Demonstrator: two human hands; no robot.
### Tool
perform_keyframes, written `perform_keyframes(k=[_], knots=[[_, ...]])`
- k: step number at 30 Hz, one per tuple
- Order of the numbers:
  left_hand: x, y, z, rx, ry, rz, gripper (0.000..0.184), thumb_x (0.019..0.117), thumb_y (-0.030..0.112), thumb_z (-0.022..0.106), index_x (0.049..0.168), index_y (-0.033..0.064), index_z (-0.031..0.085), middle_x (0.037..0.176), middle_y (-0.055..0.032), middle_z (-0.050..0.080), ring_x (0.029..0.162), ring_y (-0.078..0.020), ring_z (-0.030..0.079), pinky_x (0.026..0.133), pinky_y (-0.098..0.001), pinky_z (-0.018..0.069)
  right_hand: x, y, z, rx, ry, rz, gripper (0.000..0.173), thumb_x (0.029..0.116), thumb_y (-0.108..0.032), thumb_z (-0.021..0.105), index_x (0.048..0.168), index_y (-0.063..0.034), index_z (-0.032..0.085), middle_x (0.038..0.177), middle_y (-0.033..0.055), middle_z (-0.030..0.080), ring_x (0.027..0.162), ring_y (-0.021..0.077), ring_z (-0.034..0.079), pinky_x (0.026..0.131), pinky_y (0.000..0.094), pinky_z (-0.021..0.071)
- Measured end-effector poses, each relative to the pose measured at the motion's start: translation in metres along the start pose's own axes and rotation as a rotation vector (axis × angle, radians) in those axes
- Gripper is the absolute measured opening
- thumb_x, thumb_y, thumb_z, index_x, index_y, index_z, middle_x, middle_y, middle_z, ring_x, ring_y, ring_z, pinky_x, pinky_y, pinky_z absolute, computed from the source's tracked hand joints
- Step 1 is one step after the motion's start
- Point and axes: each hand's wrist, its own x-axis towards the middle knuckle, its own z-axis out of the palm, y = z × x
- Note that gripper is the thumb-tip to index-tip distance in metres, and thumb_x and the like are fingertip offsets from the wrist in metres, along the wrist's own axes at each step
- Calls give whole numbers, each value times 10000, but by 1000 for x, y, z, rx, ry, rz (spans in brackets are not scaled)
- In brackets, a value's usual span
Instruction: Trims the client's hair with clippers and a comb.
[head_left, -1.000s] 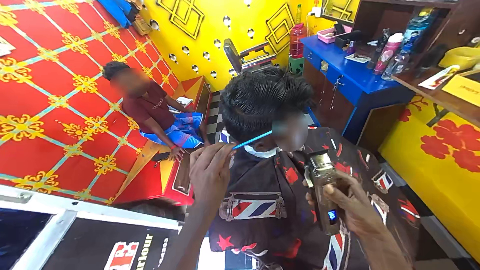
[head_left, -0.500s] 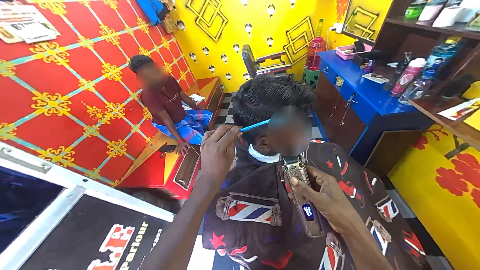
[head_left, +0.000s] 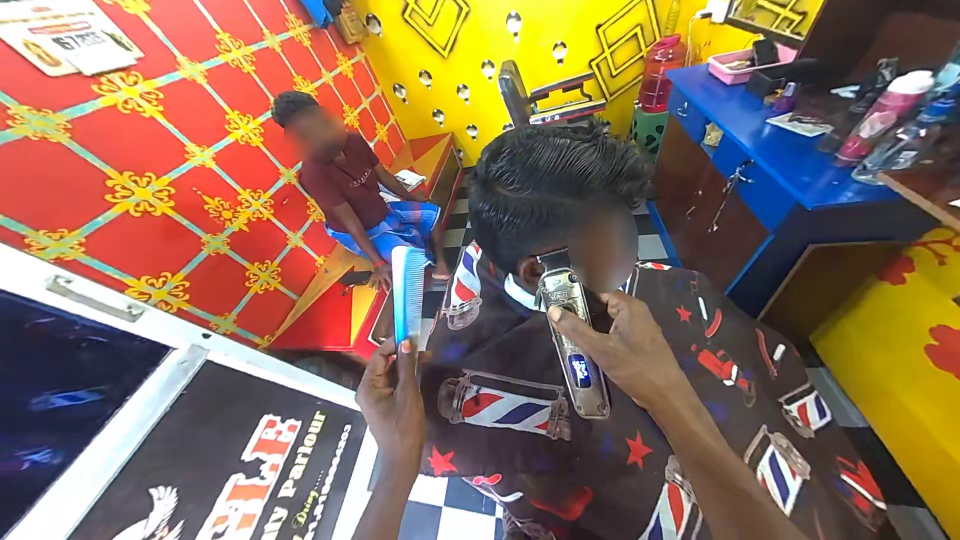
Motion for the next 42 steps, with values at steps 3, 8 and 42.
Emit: perform_keyframes(k=[3,8,42], knots=[[-8,-10,-12,12,10,-41,151,1004,74,585,1067,-36,668,808,2,715,688,-55,694,634,-188,589,2,0,2,4,19,-15,427,870,-466,762,1194,-191,712,937,-6,753,773,133,729,660,346,628],[-11,-14,-18,25,7,-62,158,1006,79,583,1074,-37,668,807,-13,729,684,-64,698,627,-184,580,2,0,6,-5,34,-57,448,869,-476,752,1217,-199,698,946,-23,754,782,117,731,655,330,628],[-10,-16,-13,9,-13,-33,148,1009,66,575,1059,-32,673,800,-15,725,682,-69,691,627,-185,573,-3,9,9,193,3,5,466,869,-455,752,1237,-175,704,981,54,748,818,215,745,706,383,651]])
